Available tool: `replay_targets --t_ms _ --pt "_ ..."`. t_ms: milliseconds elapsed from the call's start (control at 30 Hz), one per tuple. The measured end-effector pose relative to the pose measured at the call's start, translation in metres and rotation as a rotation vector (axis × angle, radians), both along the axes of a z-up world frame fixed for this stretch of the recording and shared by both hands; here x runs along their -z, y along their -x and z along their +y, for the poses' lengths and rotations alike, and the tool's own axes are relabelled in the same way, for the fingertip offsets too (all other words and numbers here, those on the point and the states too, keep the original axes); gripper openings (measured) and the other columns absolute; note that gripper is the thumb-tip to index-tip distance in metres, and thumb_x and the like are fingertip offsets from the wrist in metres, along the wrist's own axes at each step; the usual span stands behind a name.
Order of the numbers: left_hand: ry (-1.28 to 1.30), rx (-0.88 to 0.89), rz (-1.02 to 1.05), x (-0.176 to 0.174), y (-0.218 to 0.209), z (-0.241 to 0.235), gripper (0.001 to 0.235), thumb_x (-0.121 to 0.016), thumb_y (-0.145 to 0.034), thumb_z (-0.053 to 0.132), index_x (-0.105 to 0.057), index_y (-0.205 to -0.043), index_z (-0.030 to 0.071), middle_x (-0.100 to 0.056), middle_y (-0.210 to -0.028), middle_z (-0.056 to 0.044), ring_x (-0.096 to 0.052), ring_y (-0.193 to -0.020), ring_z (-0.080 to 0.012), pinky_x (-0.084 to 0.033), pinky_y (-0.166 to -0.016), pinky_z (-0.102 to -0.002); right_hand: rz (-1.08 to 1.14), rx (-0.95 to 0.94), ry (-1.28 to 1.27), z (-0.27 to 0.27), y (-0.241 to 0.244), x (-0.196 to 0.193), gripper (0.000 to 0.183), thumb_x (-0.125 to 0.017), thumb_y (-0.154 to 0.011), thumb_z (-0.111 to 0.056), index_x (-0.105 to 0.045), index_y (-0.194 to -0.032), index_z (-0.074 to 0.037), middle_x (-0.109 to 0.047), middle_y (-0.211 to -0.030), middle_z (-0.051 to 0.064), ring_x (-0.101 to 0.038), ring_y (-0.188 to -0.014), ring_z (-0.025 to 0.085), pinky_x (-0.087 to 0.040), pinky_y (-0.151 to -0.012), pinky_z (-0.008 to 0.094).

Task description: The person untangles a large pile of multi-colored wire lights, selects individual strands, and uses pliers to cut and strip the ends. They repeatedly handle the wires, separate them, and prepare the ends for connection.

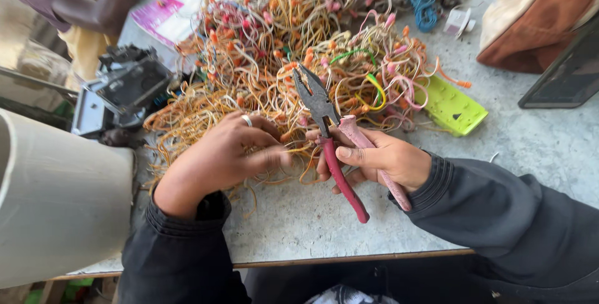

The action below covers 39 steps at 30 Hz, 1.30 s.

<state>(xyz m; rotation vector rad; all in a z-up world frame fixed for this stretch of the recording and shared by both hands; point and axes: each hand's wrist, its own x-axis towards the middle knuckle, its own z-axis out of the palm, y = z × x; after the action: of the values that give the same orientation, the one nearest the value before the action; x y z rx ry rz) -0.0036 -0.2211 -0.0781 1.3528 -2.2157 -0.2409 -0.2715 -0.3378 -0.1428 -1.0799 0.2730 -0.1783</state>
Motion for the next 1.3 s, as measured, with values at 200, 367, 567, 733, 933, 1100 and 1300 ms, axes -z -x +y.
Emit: replay_targets --t_ms 200,367,567,733,933,1100,1300 --pt "-0.154 -0.446 -0.042 0.006 0.016 -0.005 0.037 -0.079 -0.091 0.035 -0.071 -0.075 0.003 -0.063 -0.07 -0.017 -0.063 -0.067 -0.0317 -0.048 -0.063 -0.044 0.051 -0.02 0.06 0.006 -0.001 0.001 0.058 -0.053 -0.102 -0.026 -0.041 -0.155 -0.007 -0.066 -0.118 0.015 -0.064 -0.112 0.023 -0.056 -0.093 0.042" --pt "0.05 -0.312 0.064 0.005 0.025 -0.001 0.021 -0.08 -0.077 0.022 -0.073 -0.09 0.007 -0.074 -0.08 -0.008 -0.068 -0.075 -0.0289 -0.052 -0.066 -0.042 0.09 0.037 0.077 0.009 0.001 0.004 0.059 -0.054 -0.101 -0.025 -0.04 -0.154 -0.003 -0.062 -0.126 0.009 -0.064 -0.112 0.019 -0.056 -0.092 0.042" --pt "0.147 -0.415 0.145 0.003 0.017 0.0 0.017 -0.075 -0.091 0.016 -0.08 -0.107 0.013 -0.076 -0.091 -0.007 -0.072 -0.081 -0.0245 -0.055 -0.075 -0.037 0.104 -0.026 0.092 0.017 0.004 0.008 0.061 -0.054 -0.102 -0.024 -0.037 -0.158 -0.006 -0.057 -0.129 0.007 -0.06 -0.109 0.019 -0.054 -0.093 0.041" --pt "0.061 -0.407 0.316 0.006 0.02 -0.003 0.014 -0.073 -0.088 0.01 -0.076 -0.102 0.008 -0.078 -0.092 -0.005 -0.074 -0.079 -0.0171 -0.058 -0.069 -0.031 0.069 -0.065 -0.012 0.02 0.003 0.007 0.061 -0.053 -0.102 -0.024 -0.035 -0.156 -0.006 -0.055 -0.135 0.006 -0.057 -0.119 0.019 -0.054 -0.097 0.046" --pt "0.087 -0.547 0.571 0.007 0.019 -0.003 0.009 -0.072 -0.094 0.01 -0.076 -0.101 0.005 -0.071 -0.084 -0.003 -0.061 -0.069 -0.0076 -0.05 -0.062 -0.024 0.085 -0.091 0.0 0.016 0.003 0.005 0.062 -0.053 -0.101 -0.023 -0.033 -0.158 -0.01 -0.054 -0.139 0.009 -0.058 -0.117 0.018 -0.054 -0.098 0.047" --pt "0.197 -0.488 0.579 0.005 0.022 -0.002 0.011 -0.075 -0.096 0.011 -0.077 -0.106 0.005 -0.073 -0.086 -0.001 -0.062 -0.069 -0.0047 -0.051 -0.062 -0.021 0.041 -0.128 -0.071 0.019 0.002 0.005 0.063 -0.053 -0.102 -0.022 -0.03 -0.159 -0.008 -0.053 -0.142 0.011 -0.059 -0.115 0.02 -0.054 -0.096 0.047" --pt "0.219 -0.458 0.529 0.004 0.026 -0.003 0.015 -0.075 -0.094 0.006 -0.079 -0.109 0.007 -0.074 -0.093 -0.004 -0.069 -0.075 -0.0068 -0.056 -0.067 -0.023 0.003 -0.19 -0.122 0.018 0.004 0.004 0.065 -0.052 -0.103 -0.023 -0.025 -0.161 -0.01 -0.048 -0.147 0.012 -0.057 -0.12 0.02 -0.054 -0.097 0.047"
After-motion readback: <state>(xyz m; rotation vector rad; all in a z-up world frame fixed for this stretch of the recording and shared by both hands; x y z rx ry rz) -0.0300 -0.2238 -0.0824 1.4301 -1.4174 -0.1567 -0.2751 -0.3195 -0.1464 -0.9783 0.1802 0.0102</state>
